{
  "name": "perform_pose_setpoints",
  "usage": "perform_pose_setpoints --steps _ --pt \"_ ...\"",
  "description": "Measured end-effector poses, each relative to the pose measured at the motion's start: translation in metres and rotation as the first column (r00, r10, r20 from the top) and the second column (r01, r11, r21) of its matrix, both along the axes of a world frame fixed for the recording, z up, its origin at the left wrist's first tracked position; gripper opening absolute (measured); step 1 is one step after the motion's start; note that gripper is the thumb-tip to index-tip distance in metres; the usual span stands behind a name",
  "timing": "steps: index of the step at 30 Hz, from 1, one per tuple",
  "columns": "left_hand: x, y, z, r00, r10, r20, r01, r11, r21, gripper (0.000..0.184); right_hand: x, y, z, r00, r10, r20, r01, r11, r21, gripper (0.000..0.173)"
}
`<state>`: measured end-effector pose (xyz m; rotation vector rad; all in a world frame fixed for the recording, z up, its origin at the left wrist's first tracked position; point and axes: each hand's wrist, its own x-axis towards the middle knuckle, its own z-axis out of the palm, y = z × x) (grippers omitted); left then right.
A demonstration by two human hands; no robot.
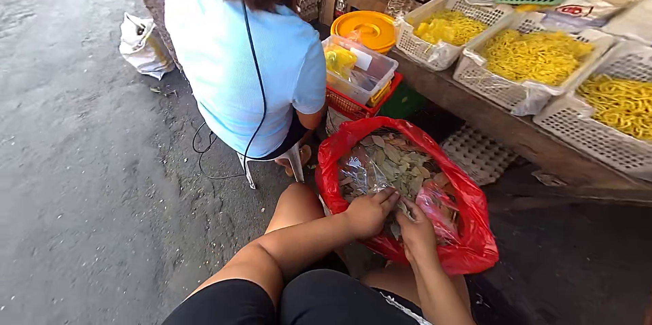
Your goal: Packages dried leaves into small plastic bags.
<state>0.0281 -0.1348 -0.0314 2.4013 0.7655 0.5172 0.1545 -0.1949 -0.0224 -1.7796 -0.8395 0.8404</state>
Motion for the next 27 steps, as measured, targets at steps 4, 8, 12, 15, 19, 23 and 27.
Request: perform_pose_setpoints --steps 4,8,12,15,19,23,27 --pt "-0.001 -0.006 -0.004 0.999 0.006 0.053 -0.007 1.000 0.025 0.052 -0.009 -0.002 -0.011 0.996 -0.063 -0.062 0.064 0.998 0.022 0.027" --pt "-0.001 -0.004 -0.005 0.992 -0.003 0.124 -0.007 0.997 0.079 0.049 -0.009 -0.003 -0.010 0.995 0.096 0.030 -0.098 0.993 0.063 0.027" --pt "-0.002 -0.008 -0.003 0.983 -0.020 0.184 0.003 0.996 0.094 0.049 -0.011 -0.005 0.001 0.946 0.106 -0.307 -0.058 0.985 0.163 0.036" --pt "-0.001 -0.007 -0.003 0.983 -0.041 0.177 0.027 0.996 0.079 0.050 -0.005 -0.004 0.011 0.923 0.048 -0.383 0.004 0.991 0.135 0.044" --pt "0.007 -0.016 -0.004 0.966 -0.055 0.253 0.029 0.994 0.106 0.047 -0.009 -0.001 0.016 0.889 -0.088 -0.450 0.166 0.977 0.135 0.024" --pt "0.013 -0.021 0.002 0.950 -0.017 0.313 0.001 0.999 0.054 0.046 -0.012 -0.004 0.015 0.948 -0.034 -0.316 0.082 0.987 0.139 0.015" --pt "0.004 -0.016 0.018 0.945 0.082 0.317 -0.034 0.987 -0.156 0.049 -0.001 -0.008 0.031 0.941 0.246 -0.231 -0.226 0.968 0.110 0.044"
